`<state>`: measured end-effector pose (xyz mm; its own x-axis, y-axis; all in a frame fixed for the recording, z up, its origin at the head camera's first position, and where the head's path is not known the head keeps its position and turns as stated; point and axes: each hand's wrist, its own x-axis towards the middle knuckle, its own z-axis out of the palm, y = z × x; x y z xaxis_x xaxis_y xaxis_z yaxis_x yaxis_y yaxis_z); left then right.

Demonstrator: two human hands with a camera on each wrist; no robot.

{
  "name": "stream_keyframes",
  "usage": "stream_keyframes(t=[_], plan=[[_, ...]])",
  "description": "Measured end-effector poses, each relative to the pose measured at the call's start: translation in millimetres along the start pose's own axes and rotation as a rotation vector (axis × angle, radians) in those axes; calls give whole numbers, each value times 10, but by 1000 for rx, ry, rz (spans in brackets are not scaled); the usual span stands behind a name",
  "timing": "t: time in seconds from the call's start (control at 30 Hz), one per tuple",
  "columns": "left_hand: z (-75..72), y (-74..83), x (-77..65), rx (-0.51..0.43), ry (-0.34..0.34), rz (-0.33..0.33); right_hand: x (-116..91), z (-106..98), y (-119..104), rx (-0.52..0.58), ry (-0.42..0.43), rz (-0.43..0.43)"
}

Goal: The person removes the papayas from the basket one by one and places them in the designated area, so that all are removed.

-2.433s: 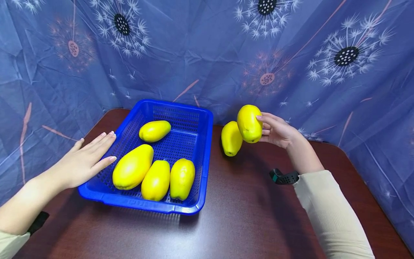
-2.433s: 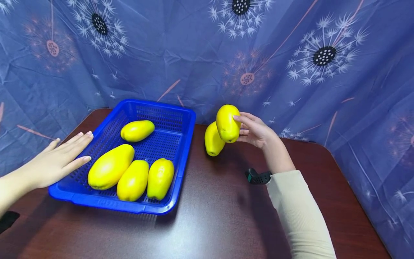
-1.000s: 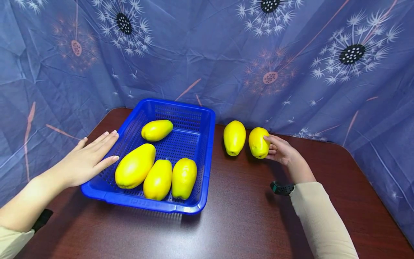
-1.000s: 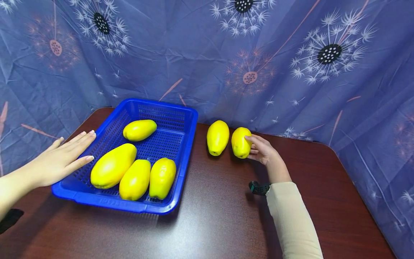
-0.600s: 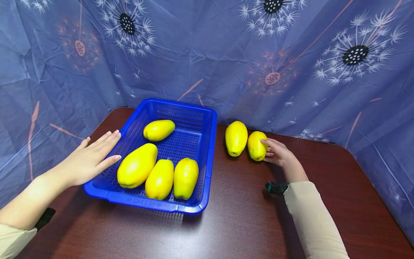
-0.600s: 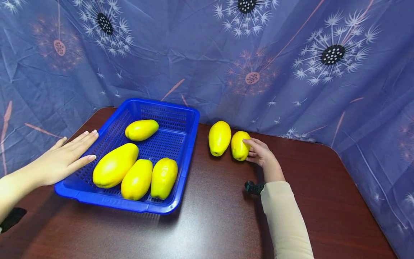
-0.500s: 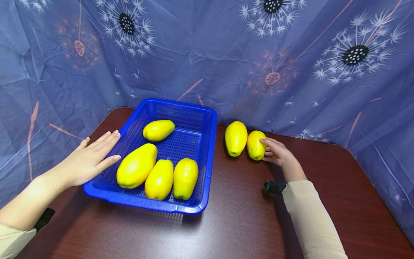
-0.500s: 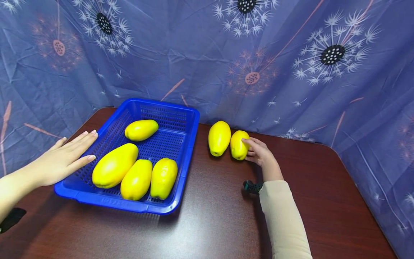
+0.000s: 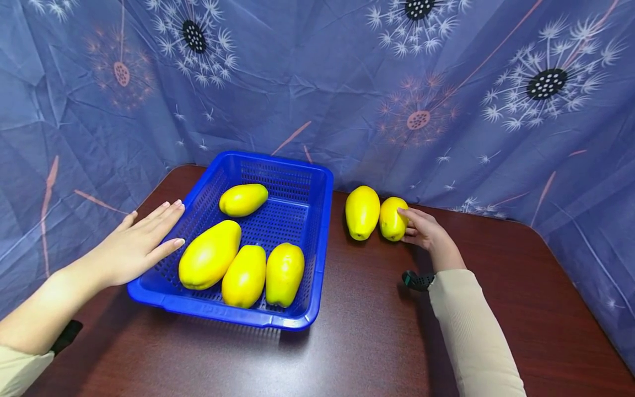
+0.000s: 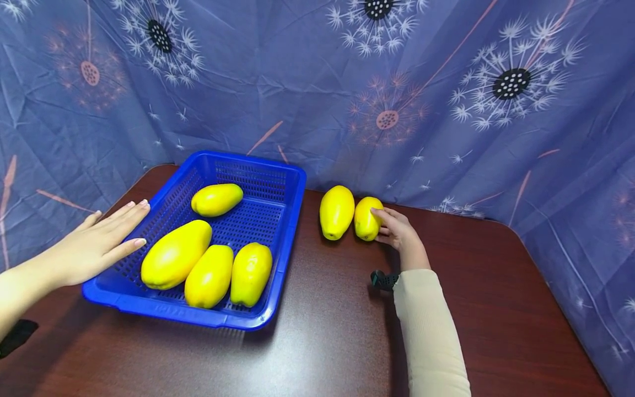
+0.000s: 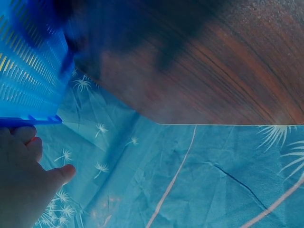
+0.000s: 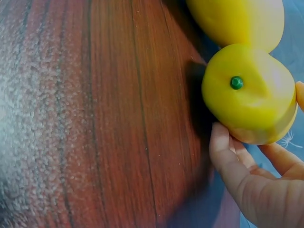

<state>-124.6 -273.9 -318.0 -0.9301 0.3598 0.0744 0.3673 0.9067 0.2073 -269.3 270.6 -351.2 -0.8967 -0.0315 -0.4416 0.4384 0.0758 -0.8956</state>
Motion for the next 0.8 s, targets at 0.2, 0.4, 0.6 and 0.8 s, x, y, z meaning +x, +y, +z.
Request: stream_keyframes(t=[0.2, 0.4, 0.6, 0.8], plan=[[-3, 7, -6, 1, -6, 0, -1, -12, -11, 15, -12, -4], [6, 1, -20, 3, -6, 7, -8, -12, -34, 6, -9, 5], [-2, 3, -16, 6, -9, 8, -39, -15, -45, 5, 7, 21], [-6, 11, -12, -1, -7, -5, -98, -67, -110, 24, 9, 31]])
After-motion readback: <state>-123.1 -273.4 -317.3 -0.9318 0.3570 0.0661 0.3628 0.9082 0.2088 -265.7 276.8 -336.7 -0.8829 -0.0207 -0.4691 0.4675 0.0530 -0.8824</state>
